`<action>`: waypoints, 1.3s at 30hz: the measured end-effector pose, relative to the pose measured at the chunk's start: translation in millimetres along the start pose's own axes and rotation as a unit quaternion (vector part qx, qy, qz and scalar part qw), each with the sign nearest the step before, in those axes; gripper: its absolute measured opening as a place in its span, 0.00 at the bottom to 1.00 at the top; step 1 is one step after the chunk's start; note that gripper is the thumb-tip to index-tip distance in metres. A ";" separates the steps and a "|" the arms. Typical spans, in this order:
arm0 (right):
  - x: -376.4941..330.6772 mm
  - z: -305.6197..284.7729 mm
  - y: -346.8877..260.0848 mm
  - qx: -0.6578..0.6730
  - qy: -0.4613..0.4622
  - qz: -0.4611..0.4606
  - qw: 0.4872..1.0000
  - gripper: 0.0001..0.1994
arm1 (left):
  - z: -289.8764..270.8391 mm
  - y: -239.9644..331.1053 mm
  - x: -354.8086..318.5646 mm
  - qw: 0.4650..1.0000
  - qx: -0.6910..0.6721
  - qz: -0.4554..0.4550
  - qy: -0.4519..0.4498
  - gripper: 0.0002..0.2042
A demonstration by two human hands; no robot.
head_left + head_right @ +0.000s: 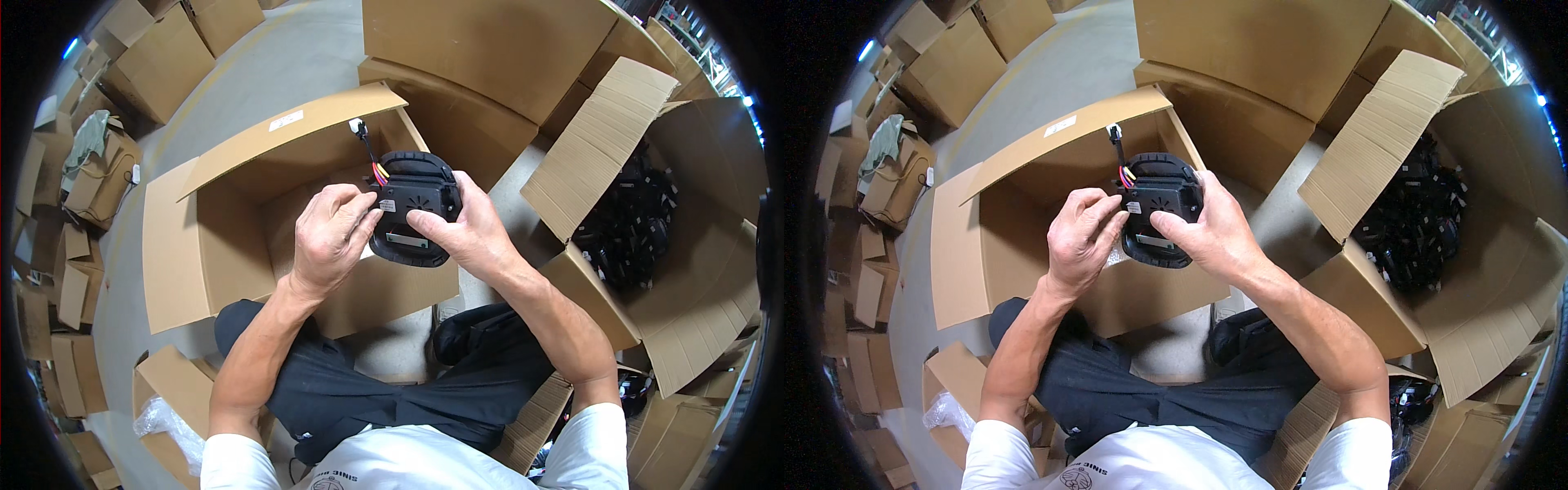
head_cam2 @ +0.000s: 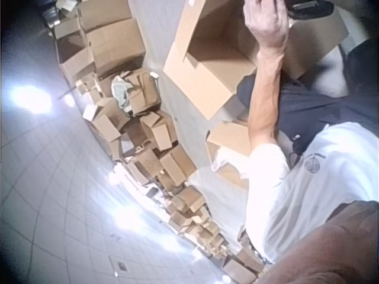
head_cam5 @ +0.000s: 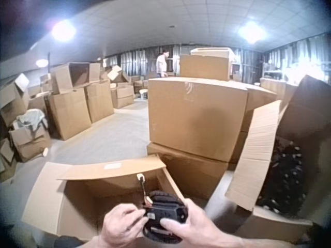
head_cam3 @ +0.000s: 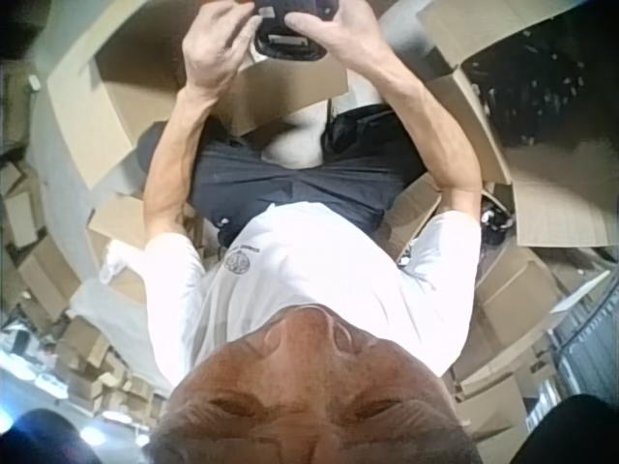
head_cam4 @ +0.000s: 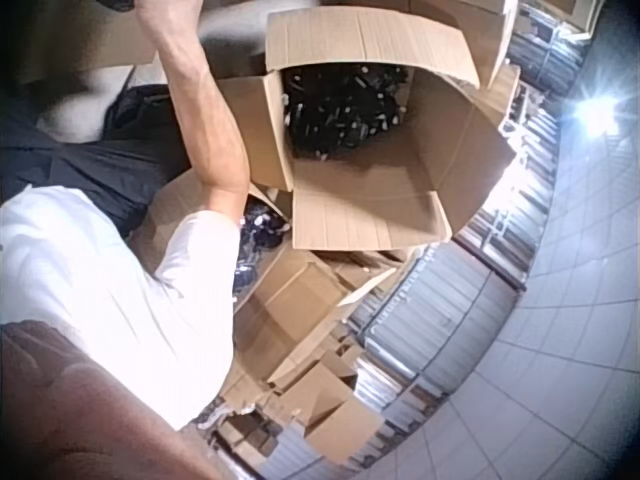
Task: The person packs electronic dashboard components by hand, taking them from one cardboard box and placing them into another cardboard box with bubble wrap.
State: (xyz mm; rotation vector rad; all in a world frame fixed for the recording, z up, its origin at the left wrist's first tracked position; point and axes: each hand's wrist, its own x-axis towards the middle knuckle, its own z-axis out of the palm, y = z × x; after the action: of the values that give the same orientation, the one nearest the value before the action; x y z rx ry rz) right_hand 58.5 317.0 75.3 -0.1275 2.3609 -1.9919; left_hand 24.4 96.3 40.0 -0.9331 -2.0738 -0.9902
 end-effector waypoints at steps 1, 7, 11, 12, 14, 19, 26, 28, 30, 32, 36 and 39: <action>-0.3 -0.1 -1.0 0.002 -0.003 -0.003 1.000 0.30 | 1.0 0.0 -0.2 1.000 0.000 0.000 0.000 0.12; -1.6 2.2 -0.4 0.000 -0.005 -0.024 1.000 0.29 | 5.6 -3.8 -1.7 0.999 -0.013 0.031 -0.001 0.10; -2.0 4.2 2.9 -0.007 -0.008 -0.036 0.999 0.28 | 9.7 -0.4 -2.1 1.000 -0.017 -0.008 -0.013 0.10; -1.9 4.4 2.3 -0.007 -0.009 -0.037 0.999 0.28 | 10.3 -1.2 -2.3 1.000 0.000 0.009 -0.011 0.11; -1.9 4.9 -0.7 0.008 -0.020 -0.017 1.000 0.28 | 8.6 -2.0 -1.8 1.000 0.002 0.017 -0.011 0.12; -3.4 3.8 -8.8 0.061 -0.040 0.020 0.997 0.29 | 6.5 -2.9 -1.9 0.999 0.004 0.047 -0.014 0.14; -1.2 2.8 -8.8 0.075 -0.035 0.018 0.996 0.30 | 2.1 0.6 -5.7 1.000 -0.018 0.014 0.002 0.13; 1.0 0.4 -5.4 0.070 -0.027 0.017 0.997 0.30 | 6.2 3.7 -1.3 0.997 -0.057 -0.028 0.052 0.13; 1.3 -0.3 -3.1 0.065 -0.019 0.016 0.998 0.30 | 6.6 3.3 -1.8 0.997 -0.056 -0.026 0.044 0.13; 0.9 0.6 -1.8 0.070 -0.014 -0.004 0.997 0.30 | 7.2 2.3 -3.0 0.998 -0.055 -0.024 0.036 0.12; 1.6 4.2 2.2 0.048 -0.005 -0.020 0.999 0.30 | 6.8 1.5 -4.8 0.999 -0.035 -0.028 0.026 0.10; 0.8 4.9 -0.2 0.035 -0.007 -0.012 0.999 0.29 | 9.4 0.4 -4.7 0.998 -0.038 -0.038 0.020 0.09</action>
State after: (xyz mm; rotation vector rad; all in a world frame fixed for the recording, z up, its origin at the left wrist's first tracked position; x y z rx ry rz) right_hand 58.2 312.1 74.7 -0.1657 2.2885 -2.0751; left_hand 24.9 102.8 31.7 -0.8707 -2.0637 -1.1265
